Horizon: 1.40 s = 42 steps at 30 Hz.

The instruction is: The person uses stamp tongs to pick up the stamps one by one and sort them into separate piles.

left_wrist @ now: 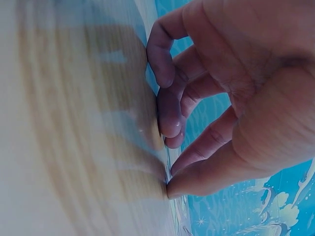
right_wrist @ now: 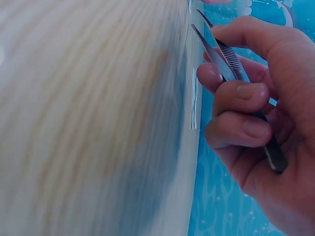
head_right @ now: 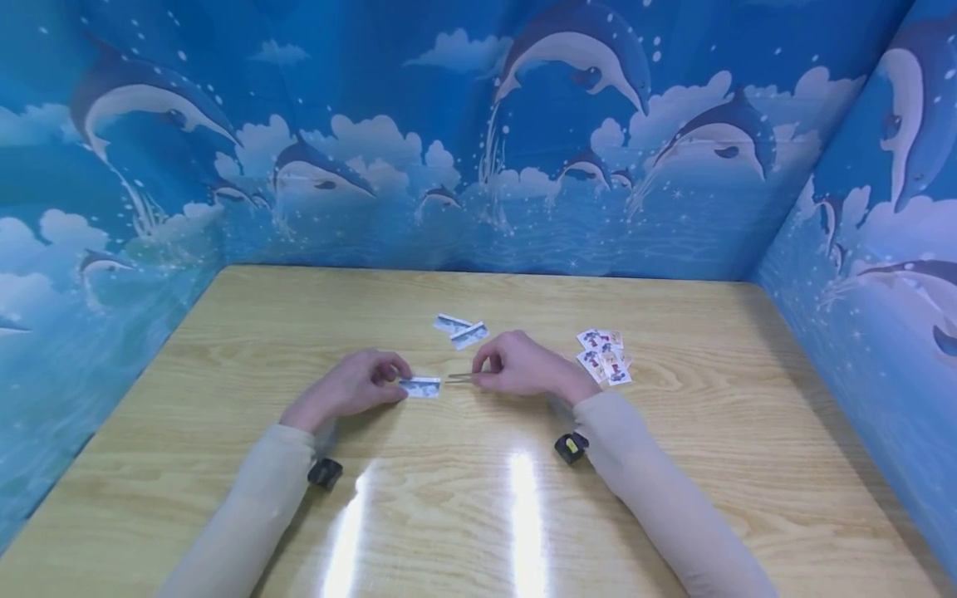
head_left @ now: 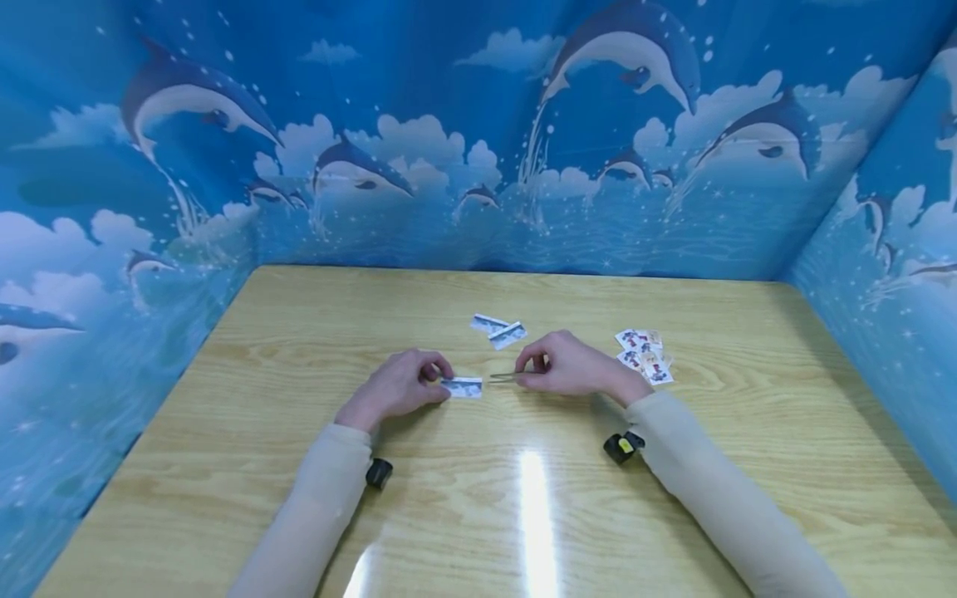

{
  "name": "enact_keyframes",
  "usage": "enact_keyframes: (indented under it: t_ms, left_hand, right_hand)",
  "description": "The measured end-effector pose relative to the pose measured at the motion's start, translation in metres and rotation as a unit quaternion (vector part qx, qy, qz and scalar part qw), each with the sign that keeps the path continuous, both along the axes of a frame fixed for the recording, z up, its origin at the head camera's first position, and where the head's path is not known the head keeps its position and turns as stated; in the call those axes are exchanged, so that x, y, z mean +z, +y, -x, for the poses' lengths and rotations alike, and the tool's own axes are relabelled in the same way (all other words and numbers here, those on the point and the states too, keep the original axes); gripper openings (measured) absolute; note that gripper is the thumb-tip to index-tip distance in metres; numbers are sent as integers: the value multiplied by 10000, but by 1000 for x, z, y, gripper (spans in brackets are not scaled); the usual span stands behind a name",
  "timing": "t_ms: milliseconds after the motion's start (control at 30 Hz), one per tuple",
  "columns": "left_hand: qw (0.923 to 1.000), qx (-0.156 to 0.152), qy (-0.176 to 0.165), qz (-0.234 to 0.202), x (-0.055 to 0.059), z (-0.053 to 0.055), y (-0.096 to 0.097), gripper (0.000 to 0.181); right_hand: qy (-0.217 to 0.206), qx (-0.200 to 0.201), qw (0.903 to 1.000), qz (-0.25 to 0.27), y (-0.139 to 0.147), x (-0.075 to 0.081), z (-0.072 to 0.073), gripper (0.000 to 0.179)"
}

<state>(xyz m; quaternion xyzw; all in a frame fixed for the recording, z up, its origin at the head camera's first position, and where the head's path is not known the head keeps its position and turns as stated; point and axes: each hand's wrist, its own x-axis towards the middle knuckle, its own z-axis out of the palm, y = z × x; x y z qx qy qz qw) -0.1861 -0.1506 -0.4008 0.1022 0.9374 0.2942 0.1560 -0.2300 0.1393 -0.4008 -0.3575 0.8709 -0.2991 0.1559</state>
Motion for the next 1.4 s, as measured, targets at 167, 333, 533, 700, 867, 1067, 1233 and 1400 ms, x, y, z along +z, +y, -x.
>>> enact_keyframes:
  t_ms: [167,333,533,700,867,1067,1233,1400]
  left_hand:
    - [10000,12,24,-14,2,0,1,20]
    - [10000,57,-21,0,3,0,1,20]
    - [10000,57,-19,7,3,0,1,20]
    - [10000,47,-31,8,2,-1,1,20]
    - [10000,27,-25,-2,3,-1,1,20]
    - [10000,17,-1,16,3,-1,1,21]
    - [10000,-15,13,5,3,0,1,20]
    - [10000,-3,-9,-2,2,0,1,19]
  right_hand:
    - [116,119,9999,45,-7,0,1,10]
    - [73,146,9998,59,-13,-1,2,10]
    - [38,129,9999,14,-16,-1,3,9]
    - [97,219,9997,62,-16,-3,3,9]
    - [115,292,9995,102,-18,-4,4,8]
    - [95,312,9994,103,-19,-4,4,9]
    - [127,321,9994,88,-20,-3,4,9]
    - [117,304,9995,48,-20,-3,4,8]
